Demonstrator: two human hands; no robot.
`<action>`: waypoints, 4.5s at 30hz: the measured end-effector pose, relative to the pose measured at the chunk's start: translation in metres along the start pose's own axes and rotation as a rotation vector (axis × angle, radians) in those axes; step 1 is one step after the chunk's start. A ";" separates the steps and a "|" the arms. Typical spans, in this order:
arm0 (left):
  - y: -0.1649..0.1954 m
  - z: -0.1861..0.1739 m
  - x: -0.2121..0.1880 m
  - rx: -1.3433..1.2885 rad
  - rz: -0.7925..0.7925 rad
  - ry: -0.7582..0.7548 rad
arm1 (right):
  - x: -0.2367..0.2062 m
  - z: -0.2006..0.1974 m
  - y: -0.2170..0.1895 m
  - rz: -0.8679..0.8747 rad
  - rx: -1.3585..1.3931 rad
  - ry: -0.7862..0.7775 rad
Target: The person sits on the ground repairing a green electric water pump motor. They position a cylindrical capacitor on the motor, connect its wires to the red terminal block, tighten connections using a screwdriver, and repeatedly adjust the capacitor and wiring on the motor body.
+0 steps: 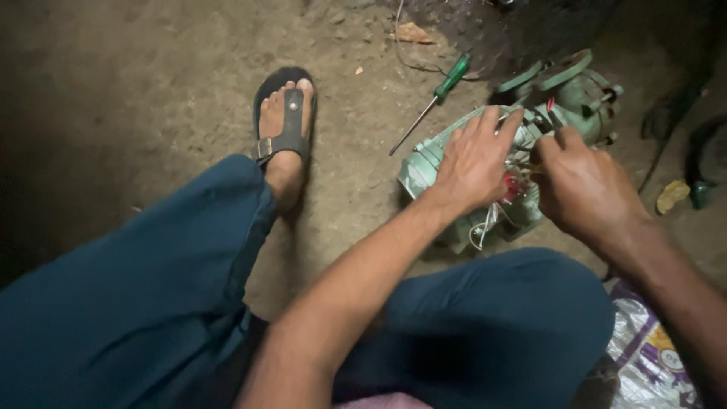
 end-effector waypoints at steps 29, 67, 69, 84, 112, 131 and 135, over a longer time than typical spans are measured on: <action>0.004 0.003 -0.002 -0.030 0.142 0.120 | -0.007 0.031 0.018 0.019 -0.040 -0.017; 0.010 0.003 -0.007 0.024 0.106 0.054 | -0.005 0.043 0.028 0.194 0.097 -0.173; 0.015 -0.001 -0.006 0.011 0.120 0.061 | -0.002 0.038 0.030 0.171 0.147 -0.054; 0.006 0.006 -0.011 0.044 0.114 0.072 | -0.003 0.057 0.036 0.193 0.109 -0.237; -0.006 0.010 -0.004 -0.011 0.013 0.088 | 0.017 0.066 0.065 0.046 -0.082 -0.131; -0.017 0.020 0.004 0.014 -0.029 -0.016 | 0.027 0.073 0.082 0.187 -0.020 -0.350; -0.015 0.011 0.007 0.025 -0.018 0.009 | -0.004 0.053 0.043 0.056 -0.235 -0.330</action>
Point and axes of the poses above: each hand's wrist, its own x-axis towards the middle knuckle, its own z-axis out of the palm, y = z × x, the point moved 8 cm from there along x, towards the middle knuckle, and after that the axes turned 9 degrees about -z, right-handed, at the moved point
